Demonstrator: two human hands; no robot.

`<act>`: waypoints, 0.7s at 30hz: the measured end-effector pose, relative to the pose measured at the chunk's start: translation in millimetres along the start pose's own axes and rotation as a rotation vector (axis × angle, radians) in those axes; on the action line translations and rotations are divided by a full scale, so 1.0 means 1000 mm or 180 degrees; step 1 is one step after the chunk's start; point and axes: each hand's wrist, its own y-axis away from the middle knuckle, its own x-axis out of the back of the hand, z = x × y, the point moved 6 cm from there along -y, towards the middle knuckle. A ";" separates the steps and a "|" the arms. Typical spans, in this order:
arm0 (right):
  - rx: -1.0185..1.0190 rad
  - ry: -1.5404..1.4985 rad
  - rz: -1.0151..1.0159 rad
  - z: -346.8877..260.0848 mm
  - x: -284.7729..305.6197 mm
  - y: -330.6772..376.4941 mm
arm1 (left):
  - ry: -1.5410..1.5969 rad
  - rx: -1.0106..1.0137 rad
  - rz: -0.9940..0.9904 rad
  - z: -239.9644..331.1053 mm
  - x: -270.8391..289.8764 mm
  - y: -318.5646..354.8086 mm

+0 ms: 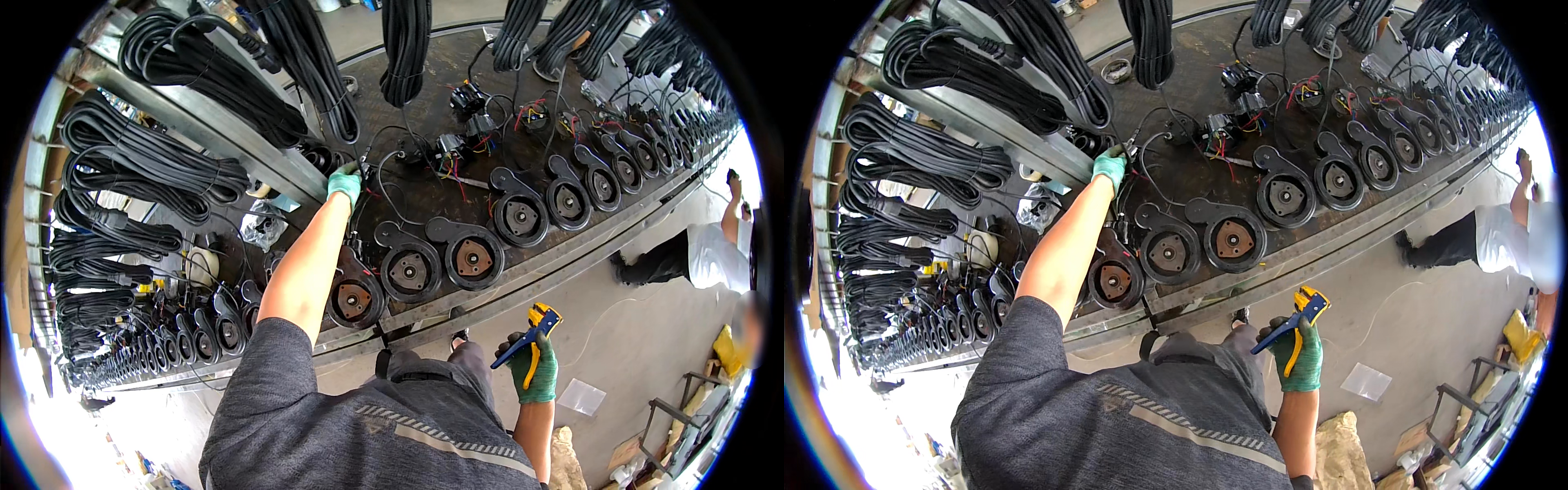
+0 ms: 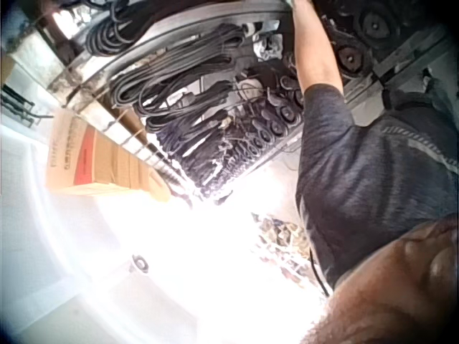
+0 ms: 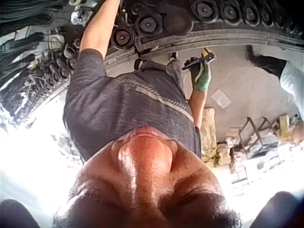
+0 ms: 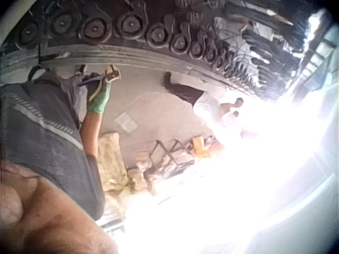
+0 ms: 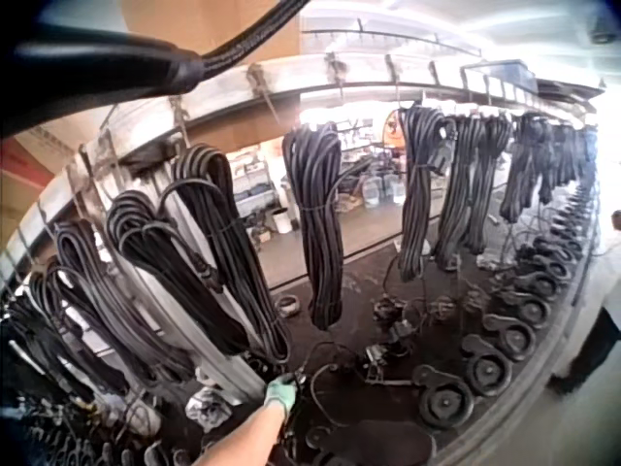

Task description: The person uses a yellow and blue crimping tool to secure connectors onto the ends of wires attached to circular mechanical components. The person repeatedly picks up a component, aligns the wires, and crimps the terminals, then places the component back on the workbench.

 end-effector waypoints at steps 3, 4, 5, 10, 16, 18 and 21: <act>0.0062 -0.0039 0.0140 -0.003 0.009 0.001 | 0.0644 0.0716 0.0052 0.030 -0.029 0.018; 0.0048 -0.0058 0.0131 -0.004 0.009 0.000 | 0.0573 0.0354 0.0178 0.052 -0.030 0.027; 0.0058 -0.0067 0.0079 -0.005 0.006 -0.001 | 0.0502 -0.0005 0.0314 0.073 -0.029 0.038; 0.0013 -0.0010 -0.0197 -0.003 -0.015 -0.015 | -0.1210 -0.2233 0.0639 0.199 -0.011 0.160; -0.0196 0.0207 -0.0806 0.006 -0.078 -0.013 | -0.2875 -0.3443 0.0302 0.241 0.042 0.299; -0.0133 0.0510 -0.0996 0.013 -0.098 -0.007 | -0.3147 -0.3428 -0.0277 0.248 0.057 0.332; -0.0024 0.1079 -0.1357 0.025 -0.132 -0.001 | -0.3579 -0.3700 -0.0926 0.238 0.067 0.368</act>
